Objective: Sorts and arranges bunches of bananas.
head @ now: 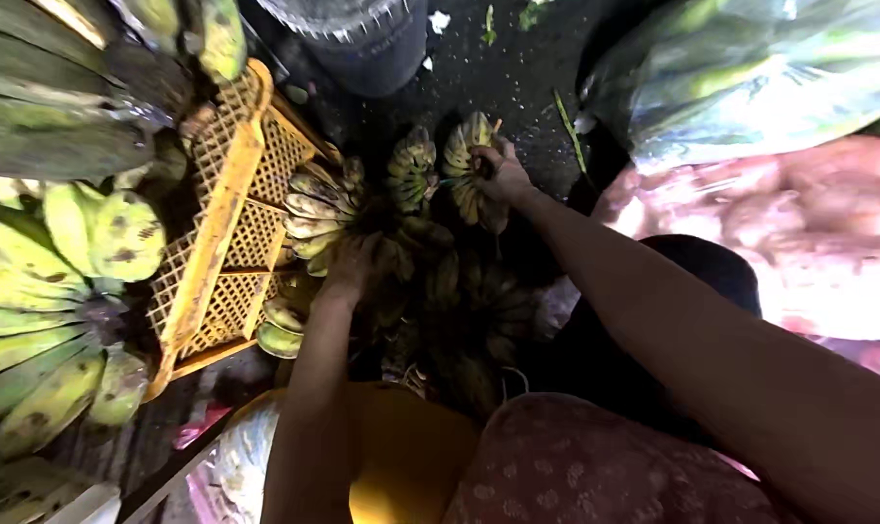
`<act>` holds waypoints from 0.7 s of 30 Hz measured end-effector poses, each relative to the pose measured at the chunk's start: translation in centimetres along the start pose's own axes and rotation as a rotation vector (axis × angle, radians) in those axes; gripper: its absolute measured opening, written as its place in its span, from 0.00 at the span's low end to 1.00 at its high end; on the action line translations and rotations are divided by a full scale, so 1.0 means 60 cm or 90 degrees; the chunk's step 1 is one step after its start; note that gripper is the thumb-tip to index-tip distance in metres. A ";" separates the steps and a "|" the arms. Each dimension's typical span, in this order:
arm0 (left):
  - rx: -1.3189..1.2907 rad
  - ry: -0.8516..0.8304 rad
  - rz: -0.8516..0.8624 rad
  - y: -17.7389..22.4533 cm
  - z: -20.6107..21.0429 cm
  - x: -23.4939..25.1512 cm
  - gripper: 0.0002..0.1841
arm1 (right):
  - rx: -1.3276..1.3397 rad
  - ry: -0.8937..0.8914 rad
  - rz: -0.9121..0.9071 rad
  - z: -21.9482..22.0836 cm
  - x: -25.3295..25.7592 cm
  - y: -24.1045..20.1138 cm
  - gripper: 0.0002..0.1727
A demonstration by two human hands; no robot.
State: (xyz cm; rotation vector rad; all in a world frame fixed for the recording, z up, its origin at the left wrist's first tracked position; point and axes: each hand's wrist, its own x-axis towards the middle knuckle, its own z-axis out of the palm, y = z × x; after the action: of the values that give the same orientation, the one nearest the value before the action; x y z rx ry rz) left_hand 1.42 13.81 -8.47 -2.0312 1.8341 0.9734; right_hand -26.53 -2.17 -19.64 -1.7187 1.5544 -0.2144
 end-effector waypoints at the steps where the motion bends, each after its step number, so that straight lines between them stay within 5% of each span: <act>1: -0.005 -0.001 0.001 -0.001 -0.005 0.007 0.29 | 0.020 -0.005 -0.043 -0.006 -0.004 0.021 0.34; 5: -0.016 -0.025 -0.001 -0.001 -0.014 0.009 0.30 | -0.082 -0.029 -0.025 -0.014 -0.033 -0.004 0.35; 8: -0.017 0.027 0.031 -0.003 -0.014 0.001 0.29 | -0.192 -0.062 -0.013 -0.018 -0.092 -0.066 0.25; 12: -0.045 0.101 0.152 0.044 -0.039 -0.026 0.16 | -0.271 -0.484 -0.063 -0.010 -0.209 -0.115 0.14; 14: -0.028 0.014 0.235 0.075 -0.027 -0.042 0.10 | -0.360 -0.581 -0.051 0.027 -0.271 -0.111 0.22; 18: 0.104 -0.328 0.303 0.152 0.059 -0.063 0.15 | -0.322 -0.477 -0.081 0.083 -0.323 -0.066 0.42; 21: 0.189 -0.357 0.365 0.164 0.117 -0.064 0.20 | -0.294 -0.415 -0.115 0.098 -0.332 -0.044 0.30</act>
State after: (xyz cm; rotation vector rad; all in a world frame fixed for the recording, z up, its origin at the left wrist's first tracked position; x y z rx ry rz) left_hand -10.10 19.09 -8.92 -0.9366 2.0836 1.1618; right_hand -25.61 18.15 -14.51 -2.0039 1.0034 0.6083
